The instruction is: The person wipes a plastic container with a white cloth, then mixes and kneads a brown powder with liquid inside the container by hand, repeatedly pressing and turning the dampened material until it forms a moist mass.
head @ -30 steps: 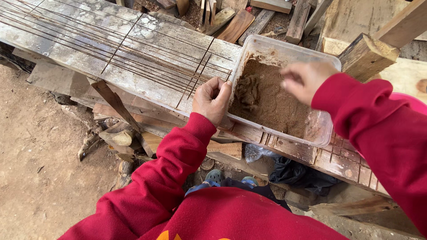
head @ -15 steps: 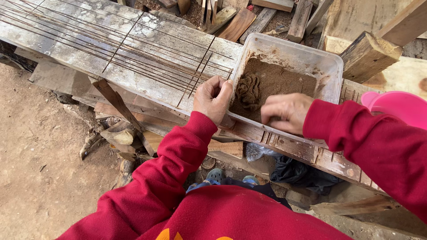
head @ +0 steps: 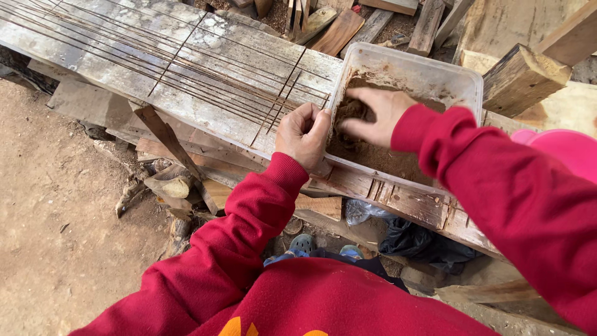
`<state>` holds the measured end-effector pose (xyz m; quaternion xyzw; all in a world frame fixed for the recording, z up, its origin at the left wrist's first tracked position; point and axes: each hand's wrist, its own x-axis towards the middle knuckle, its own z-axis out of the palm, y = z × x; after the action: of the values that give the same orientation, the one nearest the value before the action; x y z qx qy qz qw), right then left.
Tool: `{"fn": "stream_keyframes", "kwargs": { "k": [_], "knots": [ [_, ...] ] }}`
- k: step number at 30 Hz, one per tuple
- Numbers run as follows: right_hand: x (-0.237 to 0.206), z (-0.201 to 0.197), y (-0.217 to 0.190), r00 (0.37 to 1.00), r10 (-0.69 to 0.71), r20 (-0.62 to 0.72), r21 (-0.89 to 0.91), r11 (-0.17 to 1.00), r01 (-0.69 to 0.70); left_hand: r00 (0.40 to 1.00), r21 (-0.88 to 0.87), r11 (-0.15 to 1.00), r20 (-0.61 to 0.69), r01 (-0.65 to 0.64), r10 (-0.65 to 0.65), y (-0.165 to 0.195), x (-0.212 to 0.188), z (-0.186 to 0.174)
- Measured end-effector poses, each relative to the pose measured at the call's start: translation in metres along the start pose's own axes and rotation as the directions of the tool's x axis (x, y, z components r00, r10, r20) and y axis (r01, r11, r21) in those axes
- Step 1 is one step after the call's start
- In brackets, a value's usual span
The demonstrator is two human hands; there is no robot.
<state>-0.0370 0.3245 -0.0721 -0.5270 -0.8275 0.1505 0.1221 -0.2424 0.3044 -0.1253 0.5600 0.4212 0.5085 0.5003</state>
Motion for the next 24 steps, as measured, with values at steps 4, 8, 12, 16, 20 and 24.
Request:
{"fn": "stream_keyframes", "kwargs": {
  "k": [4, 8, 12, 16, 20, 24],
  "knots": [
    [-0.017, 0.013, -0.014, 0.999, 0.042, -0.027, -0.022, 0.999, -0.043, 1.0, 0.02, 1.0, -0.02, 0.001, -0.001, 0.001, -0.002, 0.002],
    [-0.017, 0.01, -0.021, 0.98, -0.178, -0.09, -0.048, 0.983, 0.174, 1.0, 0.021, 1.0, -0.016, -0.009, 0.01, 0.004, -0.003, 0.001],
    [-0.014, -0.002, -0.02, 0.967, 0.255, 0.018, 0.003, 0.967, -0.255, 1.0, 0.036, 0.999, -0.005, 0.003, -0.003, 0.006, -0.003, -0.002],
    [-0.029, -0.009, -0.018, 0.988, 0.138, -0.074, -0.042, 0.989, -0.142, 1.0, 0.037, 0.999, 0.01, 0.028, -0.029, 0.006, -0.003, -0.002],
    [-0.038, -0.006, -0.021, 0.993, 0.062, -0.098, 0.027, 0.998, -0.06, 1.0, 0.005, 1.0, 0.001, 0.006, -0.006, 0.005, -0.004, 0.0],
    [-0.037, -0.01, -0.019, 0.989, -0.035, -0.147, -0.041, 0.999, 0.029, 1.0, -0.001, 1.0, 0.011, 0.029, -0.029, 0.007, -0.004, -0.001]
  ]
}}
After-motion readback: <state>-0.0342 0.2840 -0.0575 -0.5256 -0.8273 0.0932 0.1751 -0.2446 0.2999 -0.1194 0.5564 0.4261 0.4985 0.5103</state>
